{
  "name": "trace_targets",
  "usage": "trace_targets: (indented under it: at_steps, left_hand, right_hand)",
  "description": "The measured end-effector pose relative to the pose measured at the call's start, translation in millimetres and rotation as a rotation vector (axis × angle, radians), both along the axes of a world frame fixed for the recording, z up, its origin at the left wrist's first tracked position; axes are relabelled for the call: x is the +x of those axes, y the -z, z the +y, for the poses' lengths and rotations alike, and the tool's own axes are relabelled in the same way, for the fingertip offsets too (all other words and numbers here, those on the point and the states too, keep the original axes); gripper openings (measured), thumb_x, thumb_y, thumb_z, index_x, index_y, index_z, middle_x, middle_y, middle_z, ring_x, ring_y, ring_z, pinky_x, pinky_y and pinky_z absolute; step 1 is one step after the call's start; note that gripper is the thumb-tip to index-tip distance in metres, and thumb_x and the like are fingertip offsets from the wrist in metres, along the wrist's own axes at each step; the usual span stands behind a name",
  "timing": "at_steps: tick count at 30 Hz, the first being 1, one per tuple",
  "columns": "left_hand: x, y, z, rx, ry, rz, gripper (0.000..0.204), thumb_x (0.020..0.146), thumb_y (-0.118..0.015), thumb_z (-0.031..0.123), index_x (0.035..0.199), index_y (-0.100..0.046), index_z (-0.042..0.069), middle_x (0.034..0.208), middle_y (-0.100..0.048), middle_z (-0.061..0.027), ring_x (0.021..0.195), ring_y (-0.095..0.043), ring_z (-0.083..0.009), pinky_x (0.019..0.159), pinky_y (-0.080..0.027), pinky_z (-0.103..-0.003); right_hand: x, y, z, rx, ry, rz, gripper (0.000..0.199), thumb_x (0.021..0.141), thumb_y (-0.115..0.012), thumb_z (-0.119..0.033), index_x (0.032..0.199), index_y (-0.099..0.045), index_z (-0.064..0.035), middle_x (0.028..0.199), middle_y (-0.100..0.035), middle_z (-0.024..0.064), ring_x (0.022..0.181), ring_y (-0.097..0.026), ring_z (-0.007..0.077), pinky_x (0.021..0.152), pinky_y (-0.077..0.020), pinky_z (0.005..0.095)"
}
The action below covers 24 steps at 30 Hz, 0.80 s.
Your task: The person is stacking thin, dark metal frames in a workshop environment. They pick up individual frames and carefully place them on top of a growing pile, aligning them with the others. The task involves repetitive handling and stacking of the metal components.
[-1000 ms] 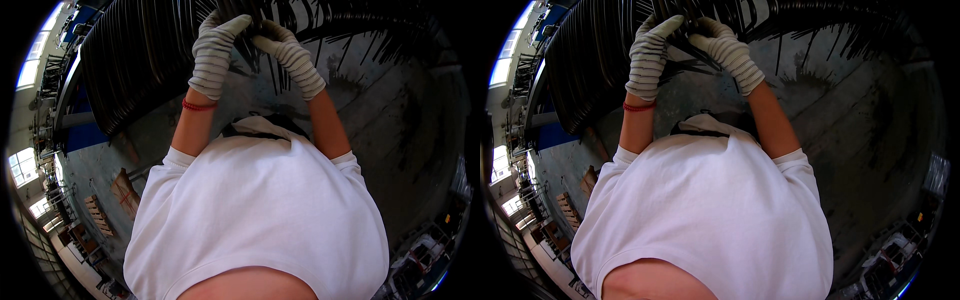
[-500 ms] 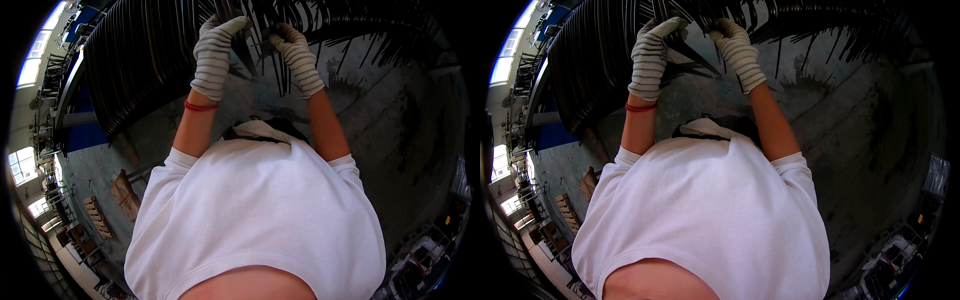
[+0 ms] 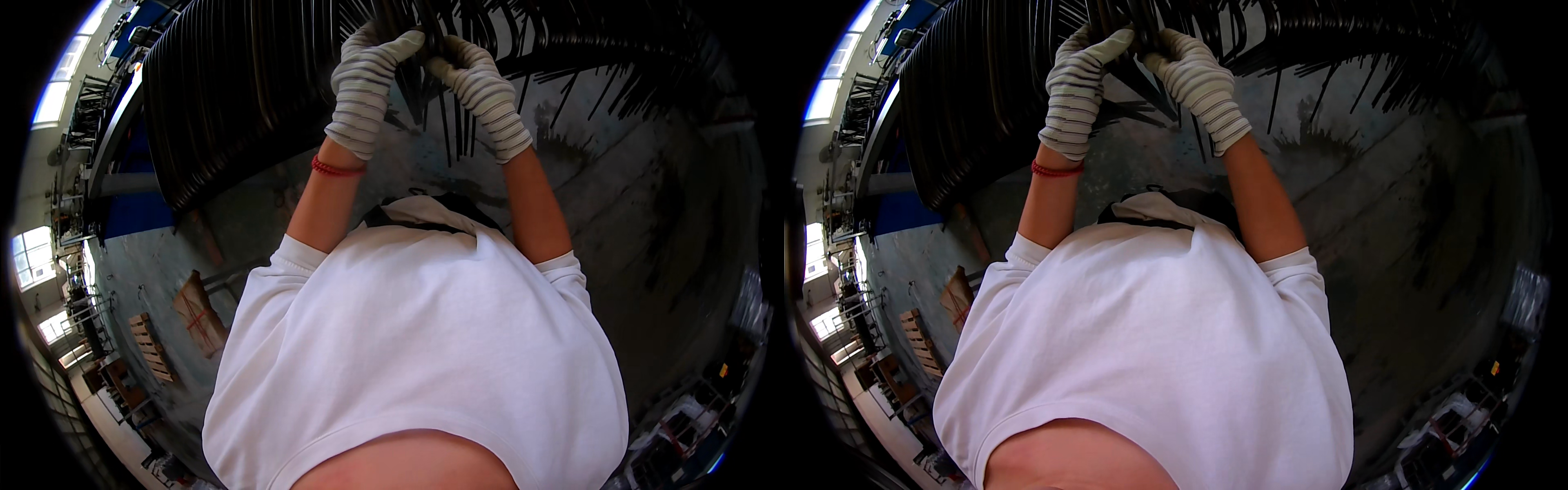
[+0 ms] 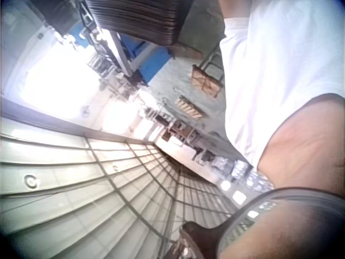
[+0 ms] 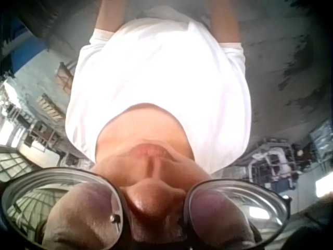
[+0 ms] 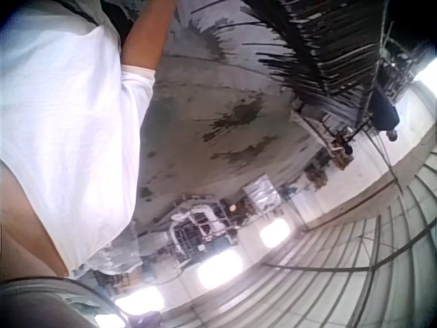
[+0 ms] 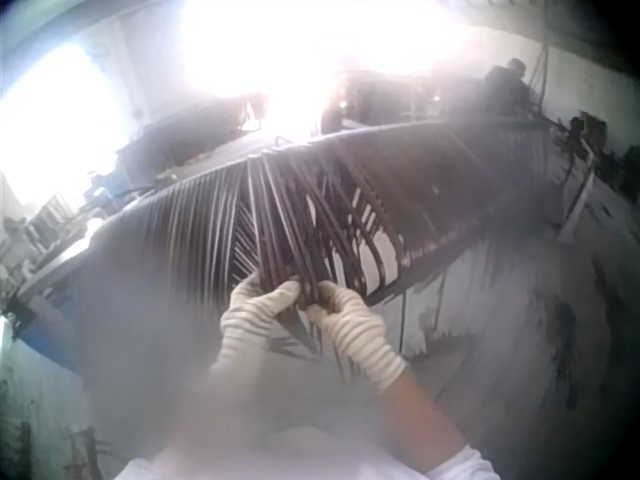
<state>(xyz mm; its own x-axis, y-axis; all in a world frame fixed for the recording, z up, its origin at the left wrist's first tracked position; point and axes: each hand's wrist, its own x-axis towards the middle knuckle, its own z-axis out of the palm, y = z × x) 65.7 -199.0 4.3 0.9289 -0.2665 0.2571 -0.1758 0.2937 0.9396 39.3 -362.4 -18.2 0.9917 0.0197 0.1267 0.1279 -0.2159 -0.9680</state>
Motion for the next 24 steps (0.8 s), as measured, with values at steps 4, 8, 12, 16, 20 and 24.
trace_targets:
  at_steps: [4,8,12,16,20,24]
  left_hand:
    - [21,35,15,-0.101,-0.046,0.033,0.028,0.089,-0.061,0.012,0.114,-0.057,-0.001,0.094,-0.068,-0.0080,0.081,-0.066,-0.0120,0.071,-0.056,-0.020]
    - [-5,-4,-15,0.116,-0.223,-0.094,0.029,0.090,-0.060,0.012,0.114,-0.053,-0.002,0.080,-0.066,-0.0025,0.063,-0.060,-0.0028,0.054,-0.048,-0.011]
    - [-7,-1,-8,0.107,-0.192,-0.086,0.031,0.090,-0.061,0.013,0.116,-0.053,-0.002,0.089,-0.066,-0.0041,0.075,-0.063,-0.0079,0.068,-0.052,-0.016]
    - [-1,10,-5,0.028,-0.224,0.007,0.032,0.089,-0.063,0.013,0.116,-0.054,-0.001,0.093,-0.066,-0.0047,0.080,-0.064,-0.0094,0.076,-0.054,-0.018]
    - [-20,-14,-6,-0.167,-0.193,0.090,0.029,0.085,-0.068,0.010,0.109,-0.055,-0.001,0.092,-0.063,-0.0019,0.074,-0.058,-0.0043,0.068,-0.050,-0.016]
    - [-8,-12,-8,-0.085,-0.106,0.197,0.022,0.086,-0.067,0.011,0.105,-0.062,0.003,0.091,-0.066,-0.0003,0.078,-0.061,-0.0055,0.071,-0.050,-0.017]
  right_hand:
    - [4,8,2,-0.007,-0.006,-0.075,0.032,0.083,-0.068,-0.015,0.111,-0.062,-0.0015,0.102,-0.068,0.0091,0.093,-0.064,0.0183,0.083,-0.0508,0.0281]
    - [3,-1,-2,0.049,-0.019,-0.033,0.029,0.083,-0.068,-0.015,0.108,-0.063,-0.0021,0.101,-0.068,0.0085,0.092,-0.064,0.0189,0.082,-0.0510,0.0283]
    - [7,-4,-10,-0.002,-0.088,-0.016,0.032,0.082,-0.069,-0.016,0.111,-0.062,-0.0021,0.100,-0.068,0.0085,0.091,-0.064,0.0182,0.081,-0.0511,0.0289]
    - [5,0,9,0.051,-0.013,-0.083,0.037,0.083,-0.068,-0.017,0.115,-0.059,-0.0015,0.102,-0.067,0.0094,0.091,-0.062,0.0171,0.081,-0.0500,0.0279]
    - [-1,-19,12,0.136,-0.148,0.055,0.036,0.084,-0.065,-0.012,0.117,-0.057,0.0007,0.106,-0.066,0.0114,0.097,-0.062,0.0188,0.084,-0.0485,0.0276]
    - [-2,-10,13,0.240,-0.131,0.061,0.035,0.086,-0.061,-0.006,0.120,-0.055,0.0016,0.112,-0.064,0.0118,0.101,-0.060,0.0177,0.088,-0.0472,0.0277]
